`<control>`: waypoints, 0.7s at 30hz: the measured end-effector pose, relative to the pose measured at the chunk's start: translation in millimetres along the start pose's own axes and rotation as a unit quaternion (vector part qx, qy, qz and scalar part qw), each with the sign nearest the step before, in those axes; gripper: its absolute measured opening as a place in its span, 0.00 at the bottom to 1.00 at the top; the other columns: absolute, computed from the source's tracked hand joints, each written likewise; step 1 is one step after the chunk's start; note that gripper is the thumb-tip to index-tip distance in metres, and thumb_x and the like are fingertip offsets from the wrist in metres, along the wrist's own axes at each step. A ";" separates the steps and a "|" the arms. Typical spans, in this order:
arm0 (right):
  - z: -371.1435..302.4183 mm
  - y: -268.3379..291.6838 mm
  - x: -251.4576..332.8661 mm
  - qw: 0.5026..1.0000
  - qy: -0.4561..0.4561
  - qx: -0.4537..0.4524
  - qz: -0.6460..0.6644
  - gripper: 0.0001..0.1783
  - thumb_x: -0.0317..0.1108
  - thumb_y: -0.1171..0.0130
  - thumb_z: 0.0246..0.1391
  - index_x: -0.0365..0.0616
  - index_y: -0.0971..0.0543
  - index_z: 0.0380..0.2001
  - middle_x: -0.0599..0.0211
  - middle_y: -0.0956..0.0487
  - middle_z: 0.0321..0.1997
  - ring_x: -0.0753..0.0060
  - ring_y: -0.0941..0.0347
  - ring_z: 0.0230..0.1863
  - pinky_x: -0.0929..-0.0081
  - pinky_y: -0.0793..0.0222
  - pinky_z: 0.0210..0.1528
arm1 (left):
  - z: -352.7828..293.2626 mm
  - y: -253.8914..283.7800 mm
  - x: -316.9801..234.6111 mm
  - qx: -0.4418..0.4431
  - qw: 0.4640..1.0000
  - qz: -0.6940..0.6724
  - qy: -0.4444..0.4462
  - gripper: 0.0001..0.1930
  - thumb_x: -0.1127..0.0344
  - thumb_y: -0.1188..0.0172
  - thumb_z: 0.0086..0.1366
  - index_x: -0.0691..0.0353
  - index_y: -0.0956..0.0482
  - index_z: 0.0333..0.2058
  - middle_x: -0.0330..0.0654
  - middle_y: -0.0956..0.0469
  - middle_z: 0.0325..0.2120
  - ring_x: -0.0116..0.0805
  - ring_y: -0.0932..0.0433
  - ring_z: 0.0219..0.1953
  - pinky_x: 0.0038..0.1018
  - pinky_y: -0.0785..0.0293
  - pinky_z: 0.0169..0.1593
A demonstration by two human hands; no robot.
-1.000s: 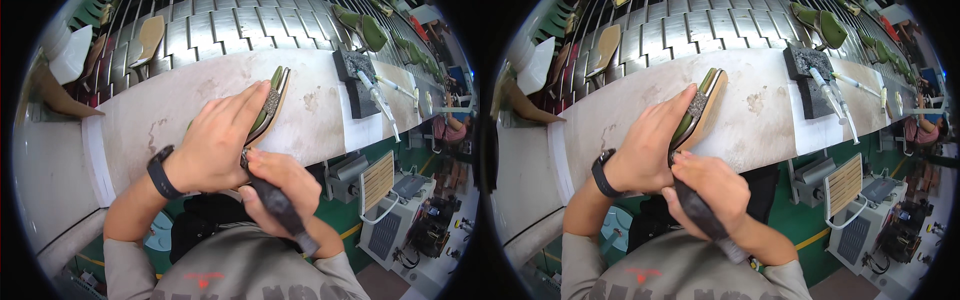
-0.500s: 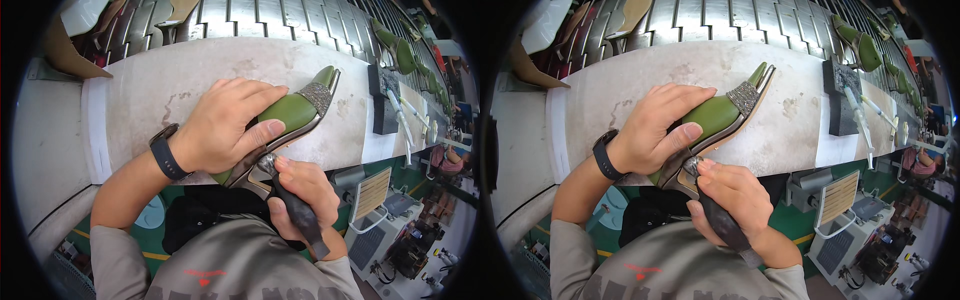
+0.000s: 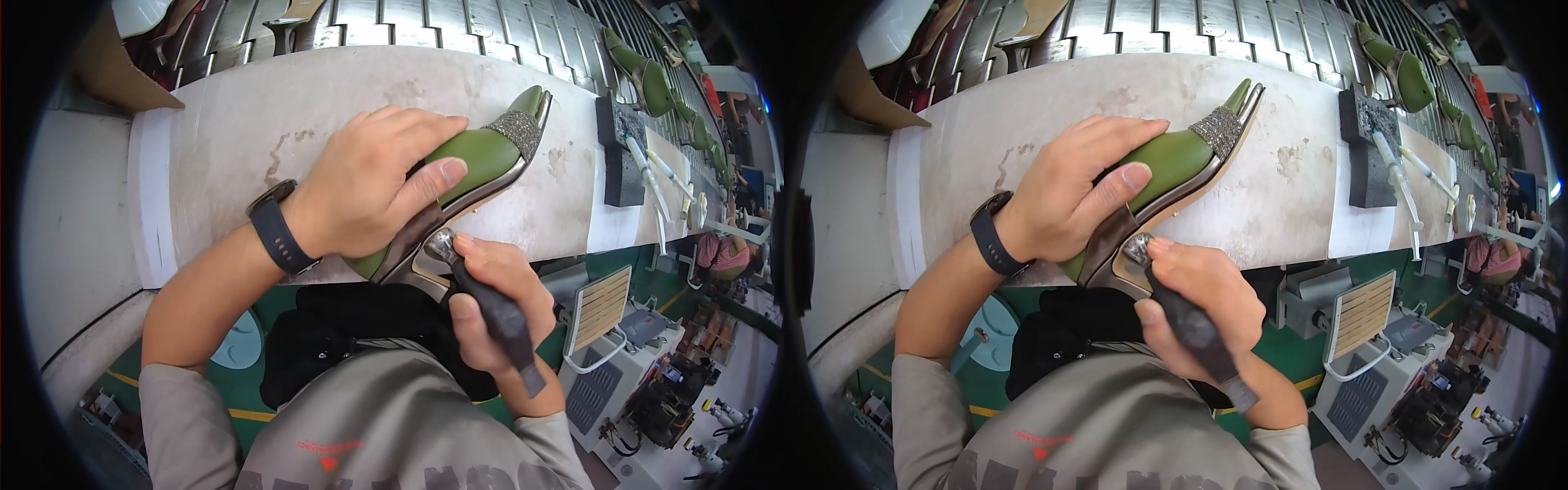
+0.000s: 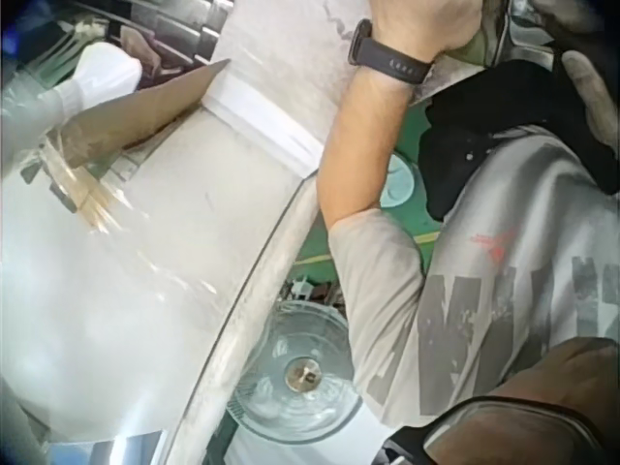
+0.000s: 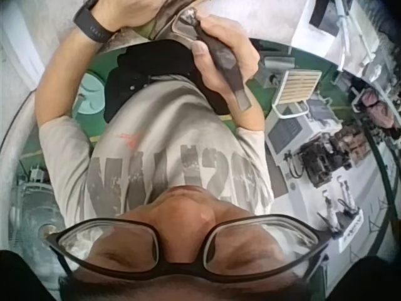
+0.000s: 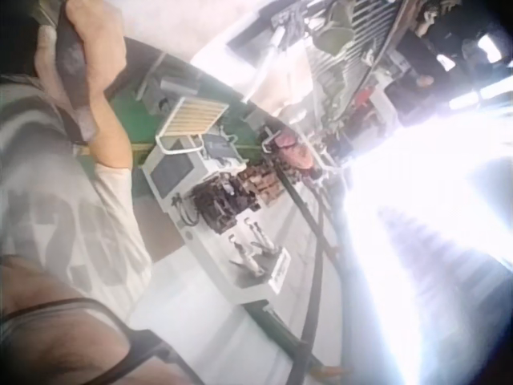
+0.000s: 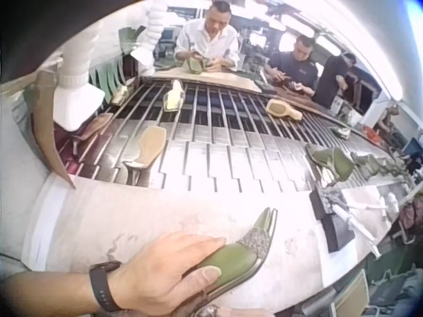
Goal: The person attaches soles to lasted high-heeled shoes by taking shoes and outsoles from a conveyor line, aligning and pressing the soles onto the shoes by hand, and tapping along the edges with a hammer.
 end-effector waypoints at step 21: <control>11.6 4.1 8.4 0.999 -0.002 -0.042 -0.016 0.17 0.23 0.26 0.51 0.36 0.17 0.46 0.48 0.12 0.46 0.50 0.14 0.49 0.61 0.17 0.53 | 8.6 -0.6 -7.9 -0.023 1.000 0.008 -0.007 0.20 0.64 0.46 0.77 0.73 0.21 0.58 0.58 0.17 0.50 0.57 0.20 0.49 0.42 0.25 0.56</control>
Point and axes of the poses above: each hand's wrist, its own z-axis towards the middle knuckle, its own y-axis out of the back of the hand, x = y × z, the point moved 6 cm from there along z, towards the middle knuckle
